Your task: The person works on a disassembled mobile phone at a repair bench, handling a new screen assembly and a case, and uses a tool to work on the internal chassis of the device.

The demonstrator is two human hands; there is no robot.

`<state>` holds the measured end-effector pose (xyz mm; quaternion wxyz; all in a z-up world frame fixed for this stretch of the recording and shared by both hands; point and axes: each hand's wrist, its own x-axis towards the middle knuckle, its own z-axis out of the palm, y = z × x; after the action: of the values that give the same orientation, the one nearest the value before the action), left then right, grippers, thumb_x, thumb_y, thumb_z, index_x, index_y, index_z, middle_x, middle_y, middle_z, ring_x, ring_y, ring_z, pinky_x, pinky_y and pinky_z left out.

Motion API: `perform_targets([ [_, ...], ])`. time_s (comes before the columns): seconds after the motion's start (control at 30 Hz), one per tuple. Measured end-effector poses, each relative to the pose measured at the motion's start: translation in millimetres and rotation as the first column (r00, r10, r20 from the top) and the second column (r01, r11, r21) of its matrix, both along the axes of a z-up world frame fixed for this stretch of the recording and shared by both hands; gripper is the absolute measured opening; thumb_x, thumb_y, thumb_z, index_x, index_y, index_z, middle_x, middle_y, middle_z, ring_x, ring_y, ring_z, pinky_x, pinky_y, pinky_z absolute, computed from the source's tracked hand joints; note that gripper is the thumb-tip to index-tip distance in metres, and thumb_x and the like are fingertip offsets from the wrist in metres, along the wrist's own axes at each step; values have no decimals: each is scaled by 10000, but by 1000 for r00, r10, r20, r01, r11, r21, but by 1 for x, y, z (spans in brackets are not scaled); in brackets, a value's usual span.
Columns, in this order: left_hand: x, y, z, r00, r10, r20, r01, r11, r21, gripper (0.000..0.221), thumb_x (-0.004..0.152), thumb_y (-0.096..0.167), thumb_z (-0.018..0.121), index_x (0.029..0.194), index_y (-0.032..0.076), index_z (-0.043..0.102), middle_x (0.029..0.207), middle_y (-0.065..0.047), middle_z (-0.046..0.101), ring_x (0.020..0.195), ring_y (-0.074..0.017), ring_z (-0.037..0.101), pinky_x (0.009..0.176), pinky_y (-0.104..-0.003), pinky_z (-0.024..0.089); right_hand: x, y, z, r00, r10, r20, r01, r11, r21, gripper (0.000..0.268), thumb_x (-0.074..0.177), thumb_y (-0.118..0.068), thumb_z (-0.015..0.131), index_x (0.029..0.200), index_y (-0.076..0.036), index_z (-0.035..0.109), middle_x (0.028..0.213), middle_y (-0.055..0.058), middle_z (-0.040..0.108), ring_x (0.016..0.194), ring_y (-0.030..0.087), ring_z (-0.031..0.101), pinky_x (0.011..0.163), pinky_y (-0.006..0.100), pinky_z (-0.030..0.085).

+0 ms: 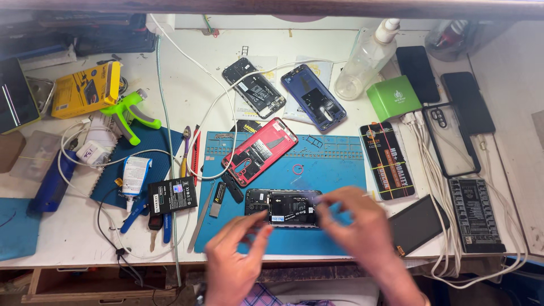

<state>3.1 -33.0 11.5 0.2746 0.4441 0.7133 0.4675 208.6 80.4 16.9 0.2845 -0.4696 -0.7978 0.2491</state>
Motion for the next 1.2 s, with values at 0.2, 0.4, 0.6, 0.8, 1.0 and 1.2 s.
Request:
perform_targets([
  [0.2, 8, 6, -16, 876, 6, 481, -22, 999, 27, 184, 952, 61, 698, 1091, -31, 777, 973, -117, 828, 869, -129, 746, 774, -278, 600, -31, -3, 2, 949, 273, -155, -278, 960, -9, 188, 797, -157, 815, 961, -96, 748, 925, 66, 762, 844, 242, 743, 705, 369, 577],
  [0.4, -31, -9, 3, 988, 146, -45, -144, 989, 37, 199, 911, 36, 699, 1096, -21, 740, 967, -107, 824, 888, -151, 807, 790, -291, 630, -32, 50, -17, 998, -17, 52, 17, 1000, 0, 116, 870, -130, 754, 978, -96, 778, 928, 74, 740, 802, 262, 716, 682, 386, 563],
  [0.6, -36, -9, 7, 938, 107, -331, -70, 990, 123, 255, 861, -31, 727, 1115, -14, 723, 974, -129, 787, 898, -200, 801, 739, -311, 640, -41, 59, -20, 996, 26, 86, -23, 999, -44, 95, 851, -152, 761, 922, -91, 778, 872, 81, 719, 766, 276, 705, 675, 414, 550],
  [0.8, -36, -5, 10, 915, 84, -394, -53, 995, 90, 259, 851, -15, 743, 1108, -11, 716, 960, -104, 786, 874, -189, 795, 719, -308, 630, -43, 68, -22, 981, 62, 182, -60, 998, -18, 109, 819, -136, 772, 833, -49, 709, 844, 109, 698, 759, 278, 700, 710, 408, 555],
  [1.0, -37, -5, 12, 933, 40, -357, -54, 998, -29, 362, 848, -19, 730, 1196, 25, 641, 970, -90, 801, 879, -202, 803, 717, -328, 641, -6, 61, -33, 979, -89, -183, 14, 927, -375, 58, 836, -58, 740, 884, -61, 707, 894, 53, 750, 808, 136, 729, 772, 277, 596],
  [1.2, -4, 0, 11, 998, 67, 19, -70, 959, 273, 715, 928, -12, 687, 1519, 49, 288, 1062, -171, 766, 924, -204, 770, 827, -298, 627, 38, 15, -69, 655, -367, -661, -257, 714, -651, 84, 870, 41, 713, 873, -22, 656, 955, 126, 724, 840, 145, 699, 779, 274, 593],
])
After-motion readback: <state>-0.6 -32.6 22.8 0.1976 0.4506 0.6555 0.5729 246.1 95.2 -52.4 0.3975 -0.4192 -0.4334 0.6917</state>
